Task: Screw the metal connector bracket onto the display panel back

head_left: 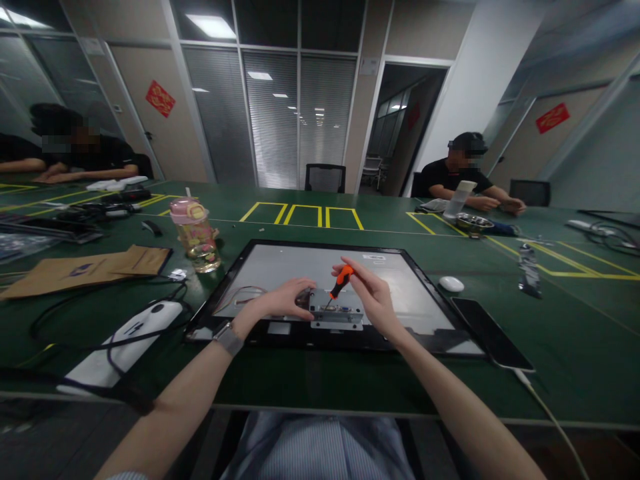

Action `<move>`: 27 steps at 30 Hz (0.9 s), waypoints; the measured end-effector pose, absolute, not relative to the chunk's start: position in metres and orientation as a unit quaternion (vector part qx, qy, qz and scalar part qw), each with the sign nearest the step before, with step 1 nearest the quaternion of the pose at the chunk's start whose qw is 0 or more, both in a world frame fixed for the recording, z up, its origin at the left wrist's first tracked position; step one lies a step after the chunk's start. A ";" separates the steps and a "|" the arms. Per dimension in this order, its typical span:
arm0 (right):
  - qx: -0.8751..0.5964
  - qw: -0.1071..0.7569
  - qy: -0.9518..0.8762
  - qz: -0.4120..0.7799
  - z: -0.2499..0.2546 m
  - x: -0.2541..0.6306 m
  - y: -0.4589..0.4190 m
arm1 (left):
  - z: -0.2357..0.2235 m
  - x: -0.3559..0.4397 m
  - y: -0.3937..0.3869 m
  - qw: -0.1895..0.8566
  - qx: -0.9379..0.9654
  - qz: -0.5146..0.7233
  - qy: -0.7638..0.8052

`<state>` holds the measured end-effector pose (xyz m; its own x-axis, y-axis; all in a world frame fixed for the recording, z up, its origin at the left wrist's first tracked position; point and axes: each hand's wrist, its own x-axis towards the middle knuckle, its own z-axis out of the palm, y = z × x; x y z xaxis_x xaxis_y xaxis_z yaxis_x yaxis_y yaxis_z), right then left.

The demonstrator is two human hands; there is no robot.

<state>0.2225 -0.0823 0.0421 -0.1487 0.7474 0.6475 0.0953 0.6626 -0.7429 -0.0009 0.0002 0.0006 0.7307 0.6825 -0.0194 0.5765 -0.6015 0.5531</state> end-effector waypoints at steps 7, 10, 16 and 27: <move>-0.321 0.627 -0.667 0.241 0.038 0.222 -0.077 | 0.000 -0.001 0.000 0.271 0.891 0.110 0.348; -0.314 0.628 -0.652 0.288 0.037 0.224 -0.075 | 0.000 0.000 0.000 0.268 0.893 0.114 0.344; -0.249 0.601 -0.621 0.437 0.040 0.223 -0.074 | 0.001 0.000 -0.001 0.270 0.890 0.105 0.352; -0.253 0.598 -0.629 0.429 0.037 0.223 -0.073 | -0.002 -0.001 0.001 0.272 0.891 0.110 0.346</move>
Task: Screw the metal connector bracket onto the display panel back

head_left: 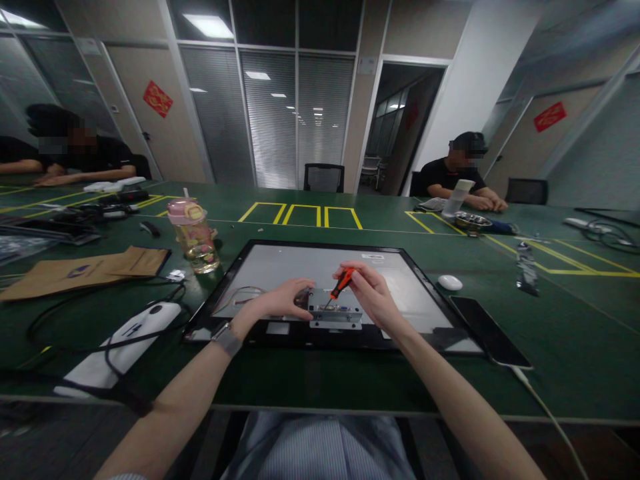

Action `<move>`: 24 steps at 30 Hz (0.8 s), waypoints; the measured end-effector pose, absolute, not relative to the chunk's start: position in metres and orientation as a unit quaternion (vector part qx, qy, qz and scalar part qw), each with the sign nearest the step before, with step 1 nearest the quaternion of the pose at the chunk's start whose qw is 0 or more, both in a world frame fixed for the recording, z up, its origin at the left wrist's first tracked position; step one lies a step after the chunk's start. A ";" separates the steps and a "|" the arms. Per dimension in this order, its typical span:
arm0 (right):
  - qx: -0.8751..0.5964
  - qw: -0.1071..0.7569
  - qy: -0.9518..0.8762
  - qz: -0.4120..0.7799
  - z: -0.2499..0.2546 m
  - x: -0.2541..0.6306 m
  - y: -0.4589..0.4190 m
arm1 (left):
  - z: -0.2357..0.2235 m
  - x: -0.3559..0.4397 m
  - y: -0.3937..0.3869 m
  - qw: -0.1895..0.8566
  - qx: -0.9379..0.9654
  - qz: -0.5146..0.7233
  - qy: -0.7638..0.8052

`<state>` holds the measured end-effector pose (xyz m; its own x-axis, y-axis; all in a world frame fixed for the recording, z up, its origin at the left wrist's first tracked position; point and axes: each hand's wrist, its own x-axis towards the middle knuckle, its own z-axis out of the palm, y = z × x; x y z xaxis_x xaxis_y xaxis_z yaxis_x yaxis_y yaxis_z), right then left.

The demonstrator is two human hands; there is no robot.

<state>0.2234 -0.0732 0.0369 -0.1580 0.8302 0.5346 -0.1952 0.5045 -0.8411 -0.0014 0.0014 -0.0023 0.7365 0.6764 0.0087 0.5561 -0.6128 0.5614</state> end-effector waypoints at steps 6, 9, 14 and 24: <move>-0.265 0.596 -0.649 0.391 0.037 0.224 -0.072 | 0.000 -0.001 0.000 0.271 0.890 0.107 0.351; -0.285 0.595 -0.660 0.359 0.036 0.225 -0.073 | -0.001 -0.002 0.000 0.277 0.888 0.111 0.350; -0.277 0.584 -0.661 0.381 0.036 0.226 -0.073 | -0.002 -0.002 0.002 0.281 0.888 0.113 0.347; -0.286 0.590 -0.660 0.367 0.037 0.223 -0.073 | -0.001 -0.002 0.001 0.276 0.889 0.110 0.349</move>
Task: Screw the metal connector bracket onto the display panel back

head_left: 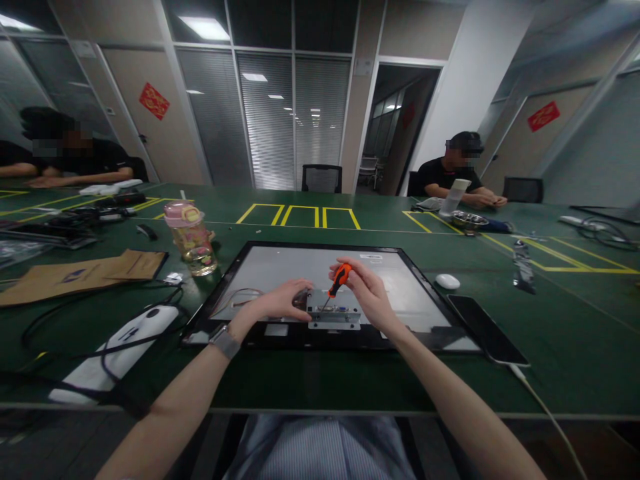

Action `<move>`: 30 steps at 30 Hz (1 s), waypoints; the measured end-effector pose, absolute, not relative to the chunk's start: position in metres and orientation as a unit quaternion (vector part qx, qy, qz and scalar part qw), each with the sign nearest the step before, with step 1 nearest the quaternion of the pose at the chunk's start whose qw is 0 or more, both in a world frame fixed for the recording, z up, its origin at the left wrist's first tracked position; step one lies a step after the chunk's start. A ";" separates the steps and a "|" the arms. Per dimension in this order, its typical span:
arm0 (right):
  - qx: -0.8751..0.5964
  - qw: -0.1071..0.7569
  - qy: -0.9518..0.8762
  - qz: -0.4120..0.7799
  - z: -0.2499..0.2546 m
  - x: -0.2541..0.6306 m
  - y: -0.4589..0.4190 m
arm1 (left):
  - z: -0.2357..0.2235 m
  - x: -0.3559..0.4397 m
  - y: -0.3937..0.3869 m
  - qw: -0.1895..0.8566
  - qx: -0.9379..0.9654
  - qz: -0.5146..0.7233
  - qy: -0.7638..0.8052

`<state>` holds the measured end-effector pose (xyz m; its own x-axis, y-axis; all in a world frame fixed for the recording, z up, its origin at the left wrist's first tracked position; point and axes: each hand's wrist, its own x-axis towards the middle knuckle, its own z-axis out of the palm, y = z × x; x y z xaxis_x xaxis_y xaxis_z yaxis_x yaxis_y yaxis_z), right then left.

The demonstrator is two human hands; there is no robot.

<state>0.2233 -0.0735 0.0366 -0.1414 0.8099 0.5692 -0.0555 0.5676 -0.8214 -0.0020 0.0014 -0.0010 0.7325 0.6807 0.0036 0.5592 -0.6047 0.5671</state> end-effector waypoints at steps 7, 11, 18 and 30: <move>-0.331 0.610 -0.676 0.245 0.041 0.223 -0.079 | -0.004 -0.003 0.003 0.285 0.886 0.116 0.346; -0.315 0.579 -0.704 0.266 0.044 0.222 -0.084 | -0.002 -0.001 0.002 0.283 0.887 0.110 0.349; -0.334 0.583 -0.720 0.175 0.042 0.221 -0.084 | 0.000 -0.001 -0.001 0.280 0.887 0.118 0.347; -0.304 0.562 -0.757 0.137 0.043 0.221 -0.087 | 0.002 -0.001 -0.001 0.280 0.887 0.112 0.349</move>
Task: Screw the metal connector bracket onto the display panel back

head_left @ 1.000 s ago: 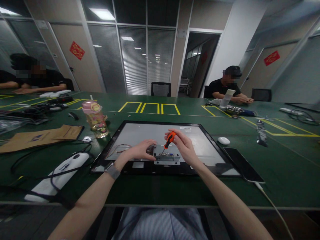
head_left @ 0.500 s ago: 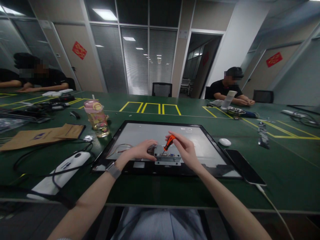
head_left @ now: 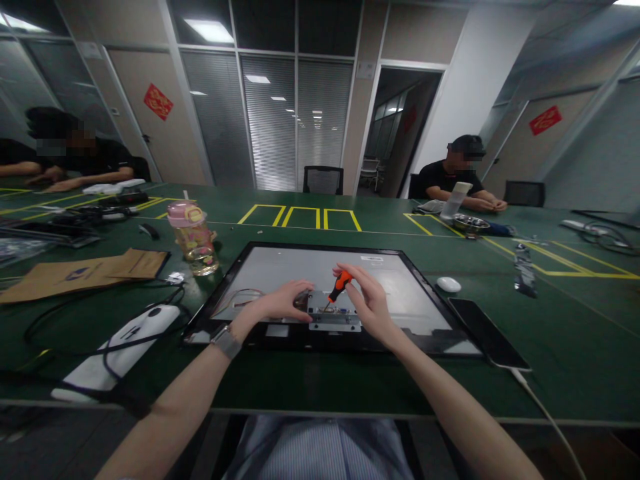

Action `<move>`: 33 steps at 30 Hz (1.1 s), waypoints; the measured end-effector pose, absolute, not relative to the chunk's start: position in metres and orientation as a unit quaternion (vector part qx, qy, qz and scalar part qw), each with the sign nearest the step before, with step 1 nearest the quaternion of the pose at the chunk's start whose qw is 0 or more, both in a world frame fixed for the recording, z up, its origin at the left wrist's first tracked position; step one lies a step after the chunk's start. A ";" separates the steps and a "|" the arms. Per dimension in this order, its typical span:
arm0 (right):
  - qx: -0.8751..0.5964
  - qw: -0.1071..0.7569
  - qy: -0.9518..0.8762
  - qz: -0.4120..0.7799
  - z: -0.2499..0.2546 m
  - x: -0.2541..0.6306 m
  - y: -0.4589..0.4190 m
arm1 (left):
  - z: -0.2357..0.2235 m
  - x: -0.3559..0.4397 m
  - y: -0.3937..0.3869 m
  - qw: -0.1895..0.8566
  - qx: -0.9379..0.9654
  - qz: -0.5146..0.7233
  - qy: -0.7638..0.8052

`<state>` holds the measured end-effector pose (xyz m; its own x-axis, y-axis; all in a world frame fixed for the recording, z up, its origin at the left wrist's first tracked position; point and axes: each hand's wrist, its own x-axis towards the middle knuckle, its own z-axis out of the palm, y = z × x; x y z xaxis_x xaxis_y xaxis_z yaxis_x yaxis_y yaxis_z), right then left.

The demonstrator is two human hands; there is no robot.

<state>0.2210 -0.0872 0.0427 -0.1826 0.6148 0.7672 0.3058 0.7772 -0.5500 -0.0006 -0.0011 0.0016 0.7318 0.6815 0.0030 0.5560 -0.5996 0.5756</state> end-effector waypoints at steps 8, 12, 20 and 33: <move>-0.326 0.561 -0.757 0.076 0.044 0.220 -0.087 | 0.001 0.000 -0.002 0.279 0.887 0.118 0.348; -0.323 0.560 -0.759 0.078 0.045 0.220 -0.088 | 0.001 -0.001 -0.002 0.275 0.889 0.109 0.350; -0.314 0.556 -0.765 0.080 0.044 0.219 -0.087 | -0.003 0.000 0.001 0.269 0.894 0.110 0.342; -0.318 0.628 -0.666 0.247 0.041 0.221 -0.080 | 0.003 0.000 -0.001 0.277 0.888 0.100 0.352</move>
<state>0.2205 -0.0799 0.0411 -0.0102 0.7340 0.6790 0.1130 0.6756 -0.7286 0.0001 -0.0014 0.0025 0.7318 0.6813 -0.0181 0.5711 -0.5985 0.5618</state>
